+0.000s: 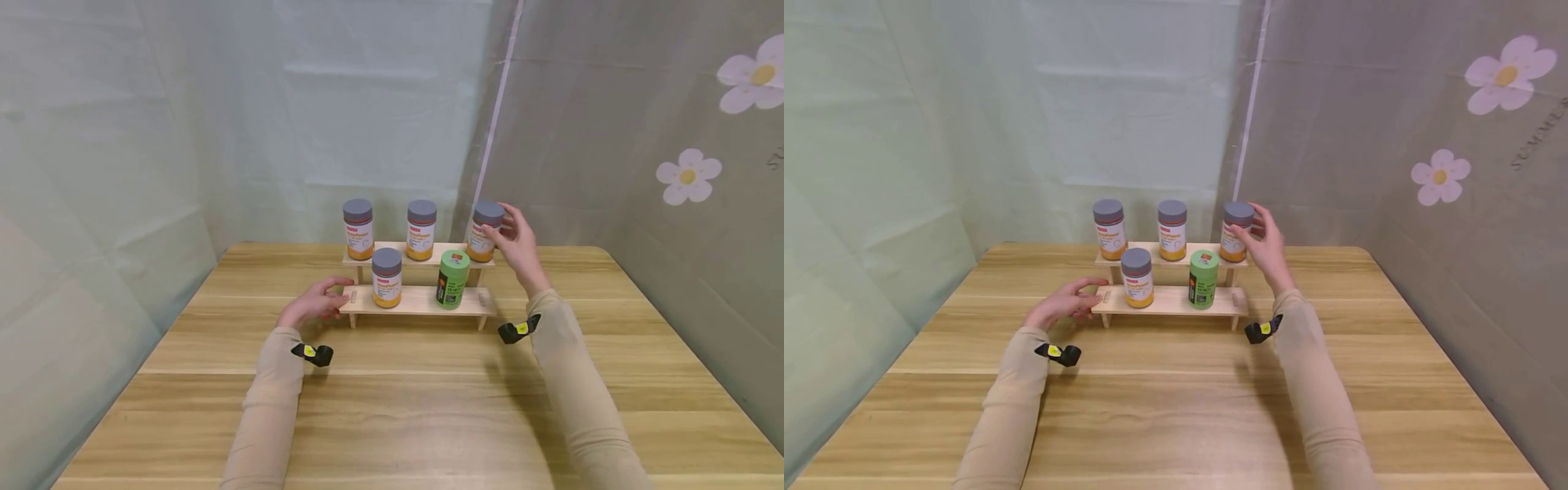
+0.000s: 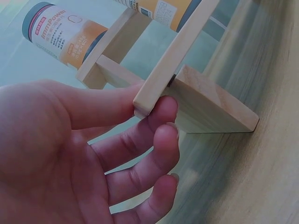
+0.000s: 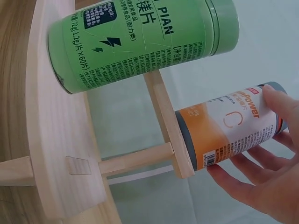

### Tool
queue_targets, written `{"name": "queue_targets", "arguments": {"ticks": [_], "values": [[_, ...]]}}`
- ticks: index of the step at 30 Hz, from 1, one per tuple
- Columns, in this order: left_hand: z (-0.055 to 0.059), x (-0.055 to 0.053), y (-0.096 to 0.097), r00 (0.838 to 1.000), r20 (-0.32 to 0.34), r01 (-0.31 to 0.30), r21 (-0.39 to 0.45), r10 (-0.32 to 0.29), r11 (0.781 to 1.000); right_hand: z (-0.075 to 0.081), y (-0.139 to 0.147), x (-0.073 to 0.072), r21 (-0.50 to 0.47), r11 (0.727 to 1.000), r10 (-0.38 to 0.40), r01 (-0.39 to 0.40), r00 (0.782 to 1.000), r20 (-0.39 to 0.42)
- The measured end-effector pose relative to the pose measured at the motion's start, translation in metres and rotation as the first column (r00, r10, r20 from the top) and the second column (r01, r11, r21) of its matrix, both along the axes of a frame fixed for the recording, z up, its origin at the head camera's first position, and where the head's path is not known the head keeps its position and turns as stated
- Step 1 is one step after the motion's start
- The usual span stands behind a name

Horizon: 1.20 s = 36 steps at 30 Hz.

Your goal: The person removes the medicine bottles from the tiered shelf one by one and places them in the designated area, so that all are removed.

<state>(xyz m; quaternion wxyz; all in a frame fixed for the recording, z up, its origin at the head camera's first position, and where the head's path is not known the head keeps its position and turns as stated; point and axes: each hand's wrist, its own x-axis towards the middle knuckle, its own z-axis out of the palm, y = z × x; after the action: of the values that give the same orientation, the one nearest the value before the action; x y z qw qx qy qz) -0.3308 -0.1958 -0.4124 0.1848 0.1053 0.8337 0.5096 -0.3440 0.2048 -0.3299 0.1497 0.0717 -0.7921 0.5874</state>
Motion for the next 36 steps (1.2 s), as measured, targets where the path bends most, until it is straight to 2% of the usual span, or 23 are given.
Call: {"name": "queue_targets", "arguments": {"ticks": [9, 22, 27, 36], "values": [[0.000, 0.001, 0.001, 1.000, 0.009, -0.008, 0.012, 0.008, 1.000, 0.001, 0.008, 0.009, 0.031, 0.997, -0.073, 0.076, 0.992, -0.106], [0.000, 0.001, 0.000, 1.000, 0.010, -0.003, 0.015, 0.003, 1.000, 0.007, 0.022, 0.027, -0.024, 0.990, -0.143, 0.141, 0.983, -0.115], [-0.001, 0.001, 0.001, 1.000, 0.023, -0.013, 0.029, 0.012, 0.999, 0.004, 0.027, 0.031, -0.092, 0.983, -0.167, 0.158, 0.981, -0.102], [0.000, 0.001, 0.000, 1.000, 0.024, -0.007, 0.040, 0.006, 0.999, -0.004, 0.035, 0.033, -0.091, 0.976, -0.206, 0.199, 0.976, -0.074]]}}
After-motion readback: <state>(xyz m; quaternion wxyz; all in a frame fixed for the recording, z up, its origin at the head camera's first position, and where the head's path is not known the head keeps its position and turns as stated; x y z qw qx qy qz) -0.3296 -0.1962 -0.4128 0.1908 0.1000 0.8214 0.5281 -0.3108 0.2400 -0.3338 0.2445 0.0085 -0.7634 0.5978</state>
